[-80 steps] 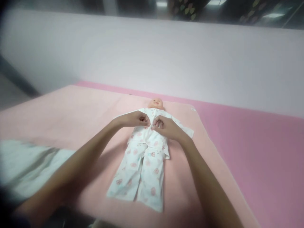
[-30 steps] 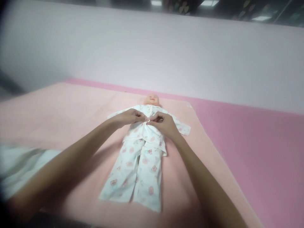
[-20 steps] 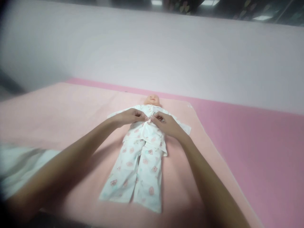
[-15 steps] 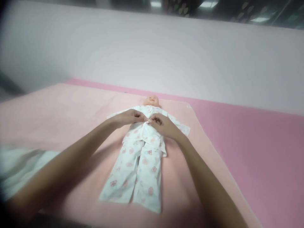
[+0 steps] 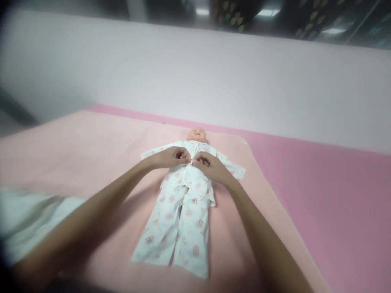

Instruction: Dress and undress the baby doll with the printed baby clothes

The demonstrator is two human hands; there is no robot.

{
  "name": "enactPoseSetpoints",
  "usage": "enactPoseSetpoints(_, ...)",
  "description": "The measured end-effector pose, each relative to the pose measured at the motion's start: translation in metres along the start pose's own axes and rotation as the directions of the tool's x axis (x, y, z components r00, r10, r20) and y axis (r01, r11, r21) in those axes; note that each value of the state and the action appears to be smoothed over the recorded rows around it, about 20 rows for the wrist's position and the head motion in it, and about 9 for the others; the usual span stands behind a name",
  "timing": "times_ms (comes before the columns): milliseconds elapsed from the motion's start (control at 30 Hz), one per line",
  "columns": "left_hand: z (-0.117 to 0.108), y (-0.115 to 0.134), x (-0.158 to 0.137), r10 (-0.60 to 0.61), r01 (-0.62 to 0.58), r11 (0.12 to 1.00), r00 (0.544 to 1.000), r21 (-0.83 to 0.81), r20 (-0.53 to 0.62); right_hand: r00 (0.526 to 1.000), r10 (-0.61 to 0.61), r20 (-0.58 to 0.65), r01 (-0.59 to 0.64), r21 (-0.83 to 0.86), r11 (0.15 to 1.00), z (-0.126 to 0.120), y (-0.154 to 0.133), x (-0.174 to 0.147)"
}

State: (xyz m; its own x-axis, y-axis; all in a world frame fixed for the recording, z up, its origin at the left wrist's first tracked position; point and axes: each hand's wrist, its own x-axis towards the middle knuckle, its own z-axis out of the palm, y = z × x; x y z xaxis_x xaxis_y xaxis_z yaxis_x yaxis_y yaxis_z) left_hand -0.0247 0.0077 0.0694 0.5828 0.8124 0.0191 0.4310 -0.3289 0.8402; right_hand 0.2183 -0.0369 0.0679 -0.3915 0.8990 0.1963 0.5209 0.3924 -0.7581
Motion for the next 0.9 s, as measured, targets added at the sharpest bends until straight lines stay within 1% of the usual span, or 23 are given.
enactPoseSetpoints(100, -0.001, 0.001, 0.003, -0.016, 0.016, 1.0, 0.998, -0.012, -0.058, 0.993, -0.017, -0.117, 0.003, -0.114, 0.993, -0.008, 0.0, 0.004)
enactPoseSetpoints(167, -0.002, 0.004, 0.009, -0.034, 0.028, 0.999, 0.991, -0.046, -0.128, 0.983, -0.027, -0.181, 0.002, -0.135, 0.991, -0.017, 0.001, 0.01)
enactPoseSetpoints(200, -0.003, 0.006, 0.014, -0.049, 0.042, 0.998, 0.986, -0.052, -0.157, 0.984, -0.017, -0.179, -0.005, -0.125, 0.992, -0.021, 0.003, 0.015)
enactPoseSetpoints(233, -0.004, 0.009, 0.018, -0.07, 0.063, 0.997, 0.983, -0.049, -0.168, 0.988, 0.003, -0.151, -0.02, -0.108, 0.994, -0.024, 0.004, 0.02)
enactPoseSetpoints(333, -0.006, 0.018, 0.03, -0.132, 0.131, 0.991, 0.985, -0.023, -0.11, 0.995, 0.095, -0.02, -0.096, -0.06, 0.994, -0.03, 0.013, 0.033)
enactPoseSetpoints(367, -0.008, 0.02, 0.033, -0.151, 0.149, 0.989, 0.985, -0.022, -0.084, 0.993, 0.121, 0.0, -0.121, -0.035, 0.992, -0.029, 0.016, 0.036)
enactPoseSetpoints(433, -0.01, 0.022, 0.036, -0.18, 0.178, 0.983, 0.982, -0.035, -0.057, 0.989, 0.149, 0.0, -0.149, 0.034, 0.988, -0.026, 0.024, 0.04)
enactPoseSetpoints(500, -0.013, 0.022, 0.037, -0.212, 0.21, 0.977, 0.976, -0.047, -0.052, 0.988, 0.155, -0.012, -0.152, 0.12, 0.981, -0.021, 0.033, 0.041)
enactPoseSetpoints(600, -0.015, 0.019, 0.037, -0.242, 0.241, 0.97, 0.969, -0.034, -0.04, 0.988, 0.137, -0.065, -0.12, 0.21, 0.97, -0.015, 0.042, 0.043)
enactPoseSetpoints(700, -0.016, 0.018, 0.037, -0.265, 0.265, 0.964, 0.964, -0.012, -0.028, 0.98, 0.141, -0.141, -0.102, 0.256, 0.961, -0.01, 0.046, 0.045)
enactPoseSetpoints(833, -0.014, 0.021, 0.038, -0.296, 0.295, 0.955, 0.954, -0.031, -0.045, 0.962, 0.181, -0.203, -0.112, 0.312, 0.944, -0.004, 0.047, 0.045)
enactPoseSetpoints(900, -0.013, 0.022, 0.037, -0.293, 0.292, 0.956, 0.955, -0.037, -0.047, 0.953, 0.195, -0.232, -0.113, 0.326, 0.939, -0.002, 0.048, 0.044)
